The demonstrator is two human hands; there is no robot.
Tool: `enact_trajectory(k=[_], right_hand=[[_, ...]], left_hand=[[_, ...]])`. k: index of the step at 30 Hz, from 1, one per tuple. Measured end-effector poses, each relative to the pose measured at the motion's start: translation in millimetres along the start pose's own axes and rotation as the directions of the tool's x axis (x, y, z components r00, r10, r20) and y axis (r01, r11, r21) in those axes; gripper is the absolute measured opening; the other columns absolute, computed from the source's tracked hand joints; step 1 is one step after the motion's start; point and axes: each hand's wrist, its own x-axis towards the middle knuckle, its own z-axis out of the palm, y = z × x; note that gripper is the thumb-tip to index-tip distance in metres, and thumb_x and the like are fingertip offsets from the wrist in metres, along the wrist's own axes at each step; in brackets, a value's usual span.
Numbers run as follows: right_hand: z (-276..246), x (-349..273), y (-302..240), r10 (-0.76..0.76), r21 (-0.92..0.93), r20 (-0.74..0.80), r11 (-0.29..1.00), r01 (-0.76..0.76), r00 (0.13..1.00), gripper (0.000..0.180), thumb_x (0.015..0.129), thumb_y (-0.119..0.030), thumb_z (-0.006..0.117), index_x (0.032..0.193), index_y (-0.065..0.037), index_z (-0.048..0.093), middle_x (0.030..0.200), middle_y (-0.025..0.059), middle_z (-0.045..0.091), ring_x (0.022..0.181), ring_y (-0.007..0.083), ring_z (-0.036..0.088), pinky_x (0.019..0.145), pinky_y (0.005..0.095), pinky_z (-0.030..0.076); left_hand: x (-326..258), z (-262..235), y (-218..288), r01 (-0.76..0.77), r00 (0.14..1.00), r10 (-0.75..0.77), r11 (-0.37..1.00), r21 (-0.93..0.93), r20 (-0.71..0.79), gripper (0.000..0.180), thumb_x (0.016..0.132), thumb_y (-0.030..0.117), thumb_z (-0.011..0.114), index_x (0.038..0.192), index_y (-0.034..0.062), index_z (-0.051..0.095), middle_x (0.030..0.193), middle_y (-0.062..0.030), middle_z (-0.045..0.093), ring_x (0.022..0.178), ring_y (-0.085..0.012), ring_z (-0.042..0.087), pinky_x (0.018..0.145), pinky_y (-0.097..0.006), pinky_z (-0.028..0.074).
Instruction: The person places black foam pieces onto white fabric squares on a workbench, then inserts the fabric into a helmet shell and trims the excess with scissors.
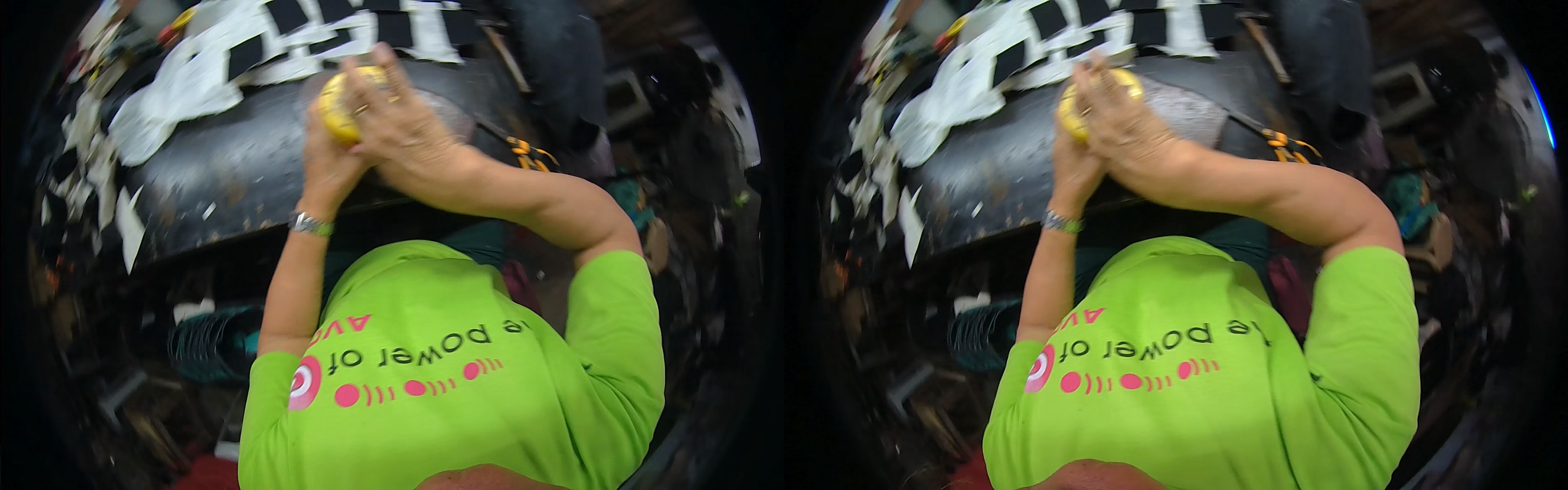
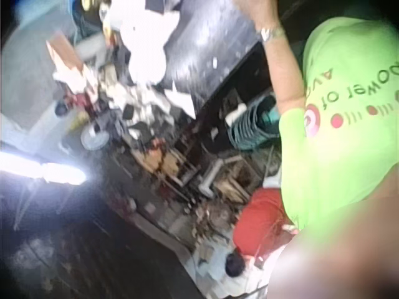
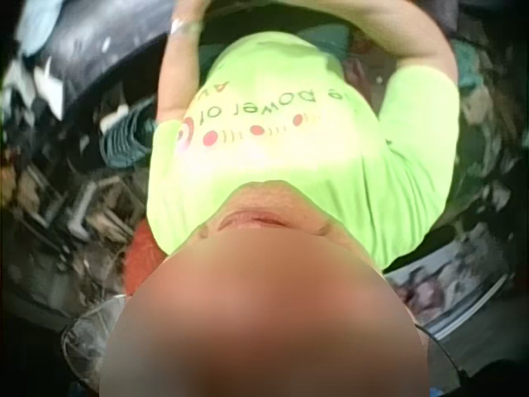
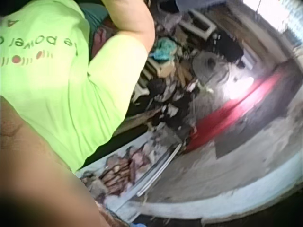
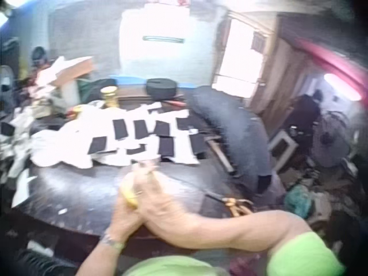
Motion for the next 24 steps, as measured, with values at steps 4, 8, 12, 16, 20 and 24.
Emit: enact_trajectory(k=[4,8,12,16,20,24], right_hand=[[5.5,-20.6,-13.5,0.177,0.242,-0.036,0.956,-0.164,0.983,0.066,0.088,-0.040,0.069,0.138,0.002,0.060,0.155,0.0236,0.042,0.152,0.0399,0.028,0.122,0.0673,0.013],[9.8,-38.9,-12.4,0.374,0.748,0.033,0.606,-0.271,0.927,0.073,0.088,-0.046,0.072,0.144,-0.002,0.054,0.156,0.0247,0.039,0.152,0.0431,0.025,0.120,0.0698,0.015],[2.6,-67.6,-4.4,0.376,0.818,0.060,0.513,-0.262,0.925,0.071,0.087,-0.053,0.073,0.144,-0.013,0.055,0.157,0.0226,0.038,0.152,0.0427,0.024,0.118,0.0693,0.019],[-2.2,-124.9,34.7,0.522,0.837,0.020,0.458,-0.300,0.853,0.076,0.088,-0.048,0.076,0.152,-0.017,0.048,0.152,0.0199,0.046,0.135,0.0384,0.049,0.116,0.0561,0.035],[3.0,-177.2,55.3,0.762,0.885,0.353,-0.085,-0.457,0.543,0.090,0.085,-0.016,0.082,0.161,-0.016,0.032,0.131,0.0160,0.059,0.105,0.0198,0.064,0.093,0.0341,0.054],[19.1,-187.9,31.8,0.701,0.857,0.476,-0.232,-0.461,0.531,0.085,0.088,-0.006,0.077,0.160,-0.013,0.032,0.118,0.0111,0.061,0.101,0.0173,0.063,0.089,0.0298,0.054]], left_hand=[[-4.2,-1.7,5.3,-0.015,1.000,0.015,0.996,-0.088,-0.001,0.076,0.079,0.013,0.089,0.140,0.0042,0.043,0.135,-0.0135,0.061,0.122,-0.0245,0.062,0.104,-0.038,0.050],[-0.4,-2.8,7.7,0.031,0.999,-0.030,0.989,-0.145,0.012,0.096,0.065,0.010,0.097,0.144,0.0052,0.042,0.134,-0.0121,0.061,0.121,-0.0243,0.062,0.104,-0.037,0.051],[-2.3,-10.6,2.3,0.031,0.999,-0.027,0.993,-0.111,0.035,0.098,0.063,0.012,0.099,0.143,0.0043,0.043,0.133,-0.0107,0.060,0.123,-0.0236,0.060,0.105,-0.037,0.050],[-9.8,-62.9,-23.7,-0.097,0.987,0.106,0.992,0.080,-0.118,0.095,0.064,0.014,0.099,0.141,0.0030,0.043,0.138,-0.0123,0.055,0.125,-0.0257,0.057,0.109,-0.040,0.047],[-8.5,-165.5,-74.4,0.042,0.915,0.035,0.983,0.179,-0.403,0.104,0.068,0.016,0.098,0.146,-0.0004,0.031,0.140,-0.0204,0.052,0.126,-0.0299,0.057,0.110,-0.044,0.050],[3.3,-243.7,-130.5,0.225,0.850,-0.090,0.953,0.203,-0.518,0.113,0.069,0.020,0.098,0.149,-0.0027,0.021,0.140,-0.0265,0.050,0.125,-0.0304,0.057,0.108,-0.041,0.049]])
